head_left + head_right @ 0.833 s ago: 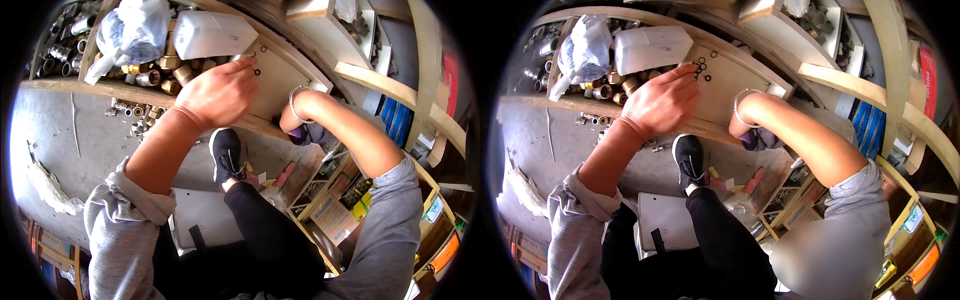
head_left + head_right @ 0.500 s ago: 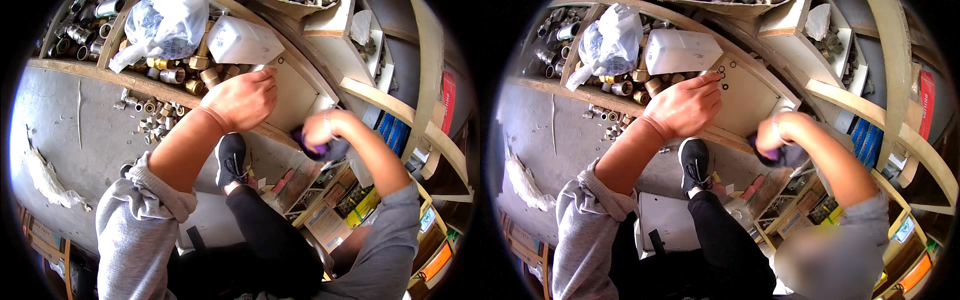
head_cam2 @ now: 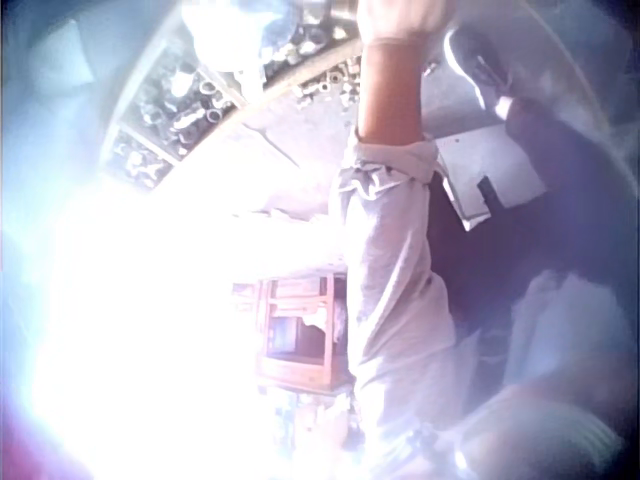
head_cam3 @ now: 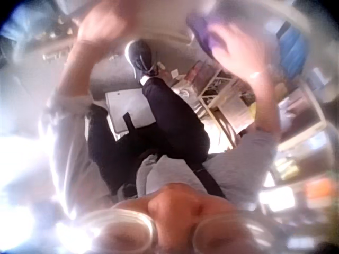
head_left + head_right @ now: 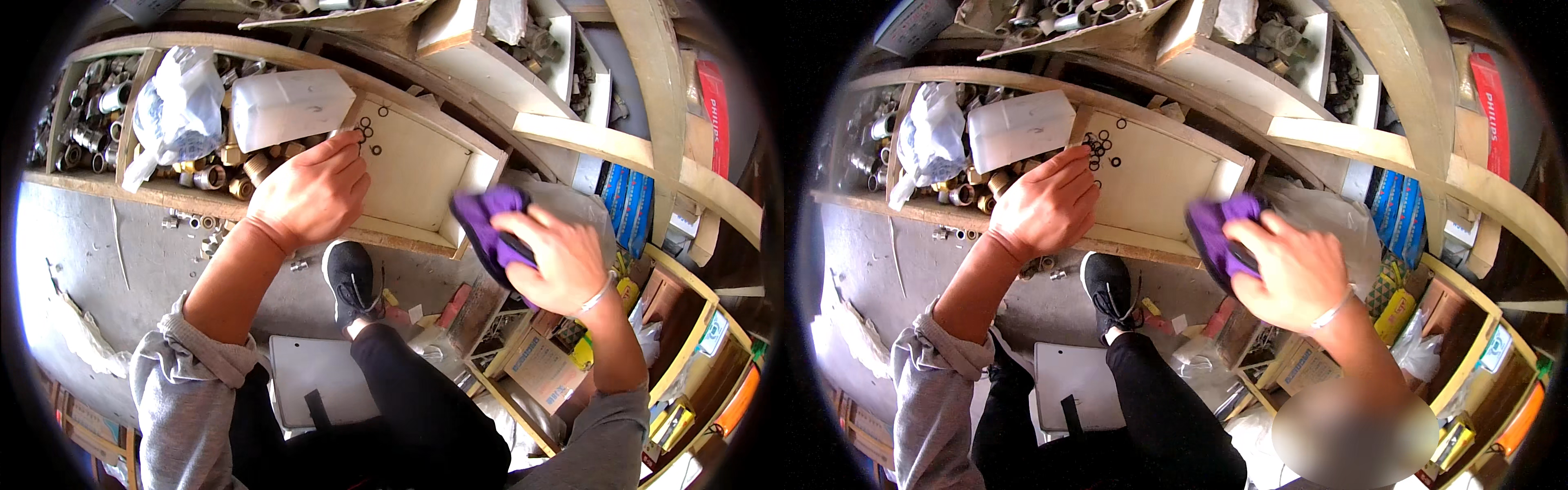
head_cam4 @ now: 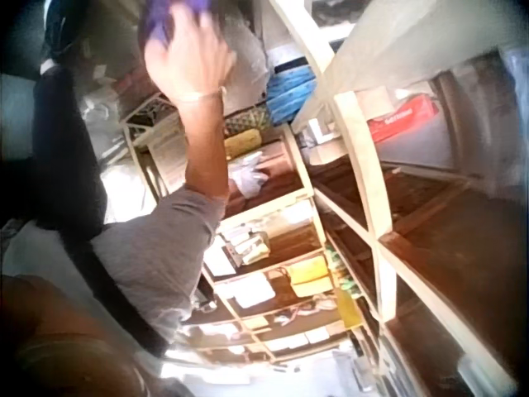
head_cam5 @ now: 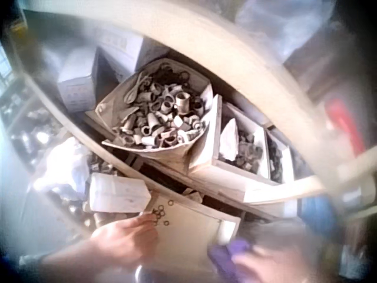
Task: The person wipes the interior of a wooden compartment on a cluttered shelf using a dark cloth. They move small metal rings and a white plastic container aside to reach the surface, then wipe the bottom and sides of the compartment repeatedly.
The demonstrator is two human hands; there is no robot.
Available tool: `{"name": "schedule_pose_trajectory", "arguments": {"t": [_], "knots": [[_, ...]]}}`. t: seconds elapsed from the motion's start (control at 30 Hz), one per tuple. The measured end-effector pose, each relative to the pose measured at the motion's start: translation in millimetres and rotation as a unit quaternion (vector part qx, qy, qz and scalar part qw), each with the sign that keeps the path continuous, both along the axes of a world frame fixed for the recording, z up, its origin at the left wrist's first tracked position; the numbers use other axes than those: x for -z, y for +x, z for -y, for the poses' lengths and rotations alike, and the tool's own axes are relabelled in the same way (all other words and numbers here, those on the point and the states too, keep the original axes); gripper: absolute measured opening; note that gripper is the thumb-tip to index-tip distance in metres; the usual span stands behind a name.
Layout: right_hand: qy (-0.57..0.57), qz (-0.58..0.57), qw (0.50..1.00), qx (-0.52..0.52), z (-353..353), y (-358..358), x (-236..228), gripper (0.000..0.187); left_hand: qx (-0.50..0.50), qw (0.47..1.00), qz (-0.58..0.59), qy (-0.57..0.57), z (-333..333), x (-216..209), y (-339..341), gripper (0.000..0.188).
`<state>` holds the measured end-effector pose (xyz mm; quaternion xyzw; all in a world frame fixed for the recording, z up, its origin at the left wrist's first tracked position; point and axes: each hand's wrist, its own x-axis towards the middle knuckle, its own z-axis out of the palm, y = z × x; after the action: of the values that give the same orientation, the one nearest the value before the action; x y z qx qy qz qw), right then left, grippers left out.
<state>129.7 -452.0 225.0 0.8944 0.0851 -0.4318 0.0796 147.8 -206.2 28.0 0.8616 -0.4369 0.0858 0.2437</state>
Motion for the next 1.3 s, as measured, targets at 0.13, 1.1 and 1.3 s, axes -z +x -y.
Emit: {"name": "schedule_pose_trajectory", "arguments": {"t": [0.13, 1.1, 1.3], "knots": [[0.023, 0.186, 0.967, -0.172, -24, 17, 59, 0.050, -0.001, 1.000, -0.005, 0.008, -5, -2, 1, 0.017], [-0.121, -0.341, 0.930, -0.061, -47, 52, 140, 0.037, -0.001, 0.999, 0.021, 0.028, -4, 6, -3, 0.017], [-0.069, -0.396, 0.909, 0.115, 53, 4, 72, 0.036, 0.000, 1.000, 0.024, 0.005, -6, 7, -3, 0.016]]}}
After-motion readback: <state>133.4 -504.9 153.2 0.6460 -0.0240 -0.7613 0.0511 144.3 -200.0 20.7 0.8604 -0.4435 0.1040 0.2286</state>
